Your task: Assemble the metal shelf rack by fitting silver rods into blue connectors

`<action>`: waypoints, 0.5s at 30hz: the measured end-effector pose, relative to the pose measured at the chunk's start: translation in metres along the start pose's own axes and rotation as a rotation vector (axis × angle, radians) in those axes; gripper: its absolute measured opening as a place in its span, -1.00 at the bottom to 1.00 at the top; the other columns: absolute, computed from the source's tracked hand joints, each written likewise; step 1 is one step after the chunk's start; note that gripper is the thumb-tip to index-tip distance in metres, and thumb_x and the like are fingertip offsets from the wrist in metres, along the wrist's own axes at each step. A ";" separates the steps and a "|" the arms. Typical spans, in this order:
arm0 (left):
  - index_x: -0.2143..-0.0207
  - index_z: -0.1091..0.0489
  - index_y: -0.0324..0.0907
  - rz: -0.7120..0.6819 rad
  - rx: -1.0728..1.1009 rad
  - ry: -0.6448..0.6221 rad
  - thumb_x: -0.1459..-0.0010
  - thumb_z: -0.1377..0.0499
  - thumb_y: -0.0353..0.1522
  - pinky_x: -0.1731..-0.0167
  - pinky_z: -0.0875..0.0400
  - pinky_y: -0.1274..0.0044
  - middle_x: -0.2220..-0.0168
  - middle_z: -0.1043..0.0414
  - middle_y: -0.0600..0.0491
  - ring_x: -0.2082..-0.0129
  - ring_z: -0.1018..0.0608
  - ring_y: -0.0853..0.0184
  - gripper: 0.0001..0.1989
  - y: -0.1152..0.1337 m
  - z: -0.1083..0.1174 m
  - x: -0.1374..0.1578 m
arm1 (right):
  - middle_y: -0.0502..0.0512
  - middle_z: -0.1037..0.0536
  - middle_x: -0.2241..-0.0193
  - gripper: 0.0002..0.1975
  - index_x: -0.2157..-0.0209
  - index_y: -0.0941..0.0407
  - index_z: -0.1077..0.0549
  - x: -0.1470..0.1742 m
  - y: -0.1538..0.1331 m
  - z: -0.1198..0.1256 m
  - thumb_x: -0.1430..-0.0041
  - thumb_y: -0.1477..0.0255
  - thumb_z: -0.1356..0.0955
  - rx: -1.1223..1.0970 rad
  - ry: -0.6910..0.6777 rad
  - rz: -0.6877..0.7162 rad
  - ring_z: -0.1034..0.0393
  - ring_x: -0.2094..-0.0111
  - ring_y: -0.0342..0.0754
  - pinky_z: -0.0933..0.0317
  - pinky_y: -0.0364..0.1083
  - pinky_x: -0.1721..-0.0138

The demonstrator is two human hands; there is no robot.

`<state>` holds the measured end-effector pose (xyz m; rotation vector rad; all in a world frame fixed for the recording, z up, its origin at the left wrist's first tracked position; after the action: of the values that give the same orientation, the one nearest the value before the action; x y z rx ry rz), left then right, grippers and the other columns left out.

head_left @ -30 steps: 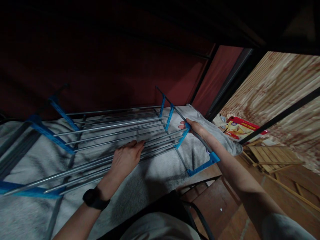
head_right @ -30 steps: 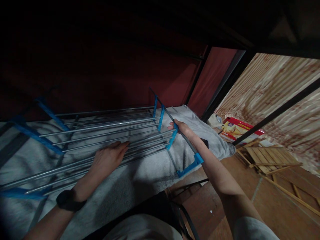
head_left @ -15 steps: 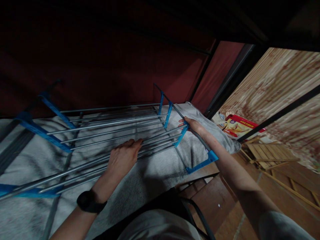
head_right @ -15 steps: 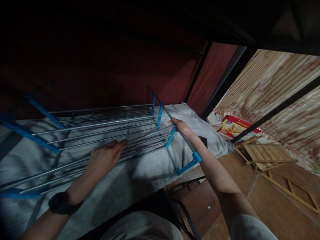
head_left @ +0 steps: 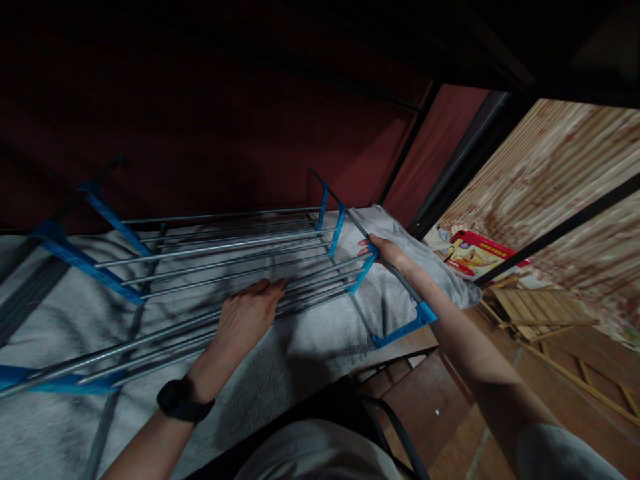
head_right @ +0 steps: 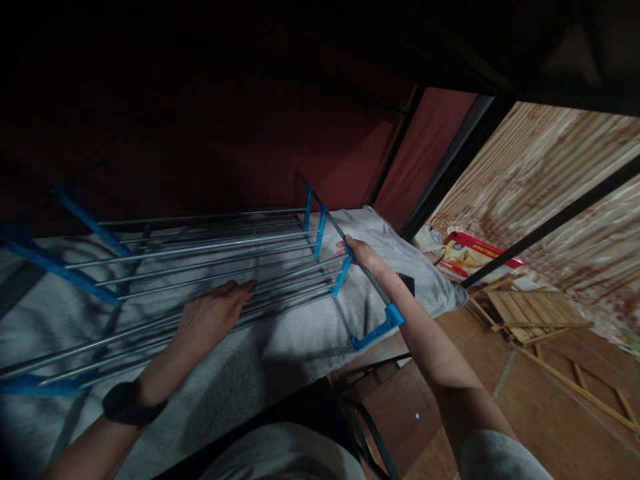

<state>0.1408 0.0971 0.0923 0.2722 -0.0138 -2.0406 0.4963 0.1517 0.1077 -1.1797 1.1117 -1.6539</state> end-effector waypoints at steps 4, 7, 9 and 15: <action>-0.23 -0.41 0.03 0.008 -0.003 -0.009 -0.44 0.13 -0.24 0.40 -0.35 0.51 0.08 -0.57 -0.02 0.24 -0.63 0.22 -0.54 0.001 0.002 -0.001 | 0.12 -0.64 0.44 -0.62 0.19 0.16 -0.52 0.001 -0.001 -0.001 -0.48 0.24 -0.18 0.000 0.005 0.006 -0.47 0.49 -0.09 -0.33 -0.16 0.39; -0.22 -0.41 0.02 -0.005 -0.013 -0.014 -0.43 0.11 -0.29 0.38 -0.37 0.49 0.10 -0.57 -0.02 0.24 -0.63 0.21 -0.55 0.002 0.005 -0.002 | 0.12 -0.64 0.44 -0.62 0.20 0.16 -0.52 0.001 -0.001 0.000 -0.47 0.24 -0.18 0.005 0.006 0.000 -0.47 0.50 -0.08 -0.33 -0.16 0.39; -0.22 -0.41 0.02 -0.014 -0.024 -0.009 -0.42 0.10 -0.31 0.37 -0.37 0.48 0.10 -0.57 -0.01 0.24 -0.62 0.20 -0.55 0.002 0.007 -0.002 | 0.11 -0.64 0.46 -0.62 0.19 0.16 -0.53 0.001 0.000 0.000 -0.47 0.26 -0.17 -0.001 0.003 0.004 -0.47 0.50 -0.08 -0.34 -0.15 0.39; -0.22 -0.42 0.02 -0.028 -0.028 0.005 -0.43 0.10 -0.30 0.39 -0.37 0.47 0.11 -0.57 -0.03 0.26 -0.62 0.20 -0.55 0.001 0.004 -0.002 | 0.12 -0.65 0.45 -0.60 0.14 0.18 -0.52 -0.001 0.002 0.001 -0.48 0.26 -0.15 0.006 -0.030 0.018 -0.47 0.50 -0.09 -0.33 -0.16 0.40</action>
<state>0.1423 0.0980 0.0969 0.2610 0.0223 -2.0662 0.4980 0.1518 0.1058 -1.1839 1.0948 -1.6200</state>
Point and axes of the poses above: each hand's wrist, its own x-axis away from the middle knuckle, its own z-axis out of the back of the hand, y = z × x, the point moved 2 cm from there along -x, towards the middle knuckle
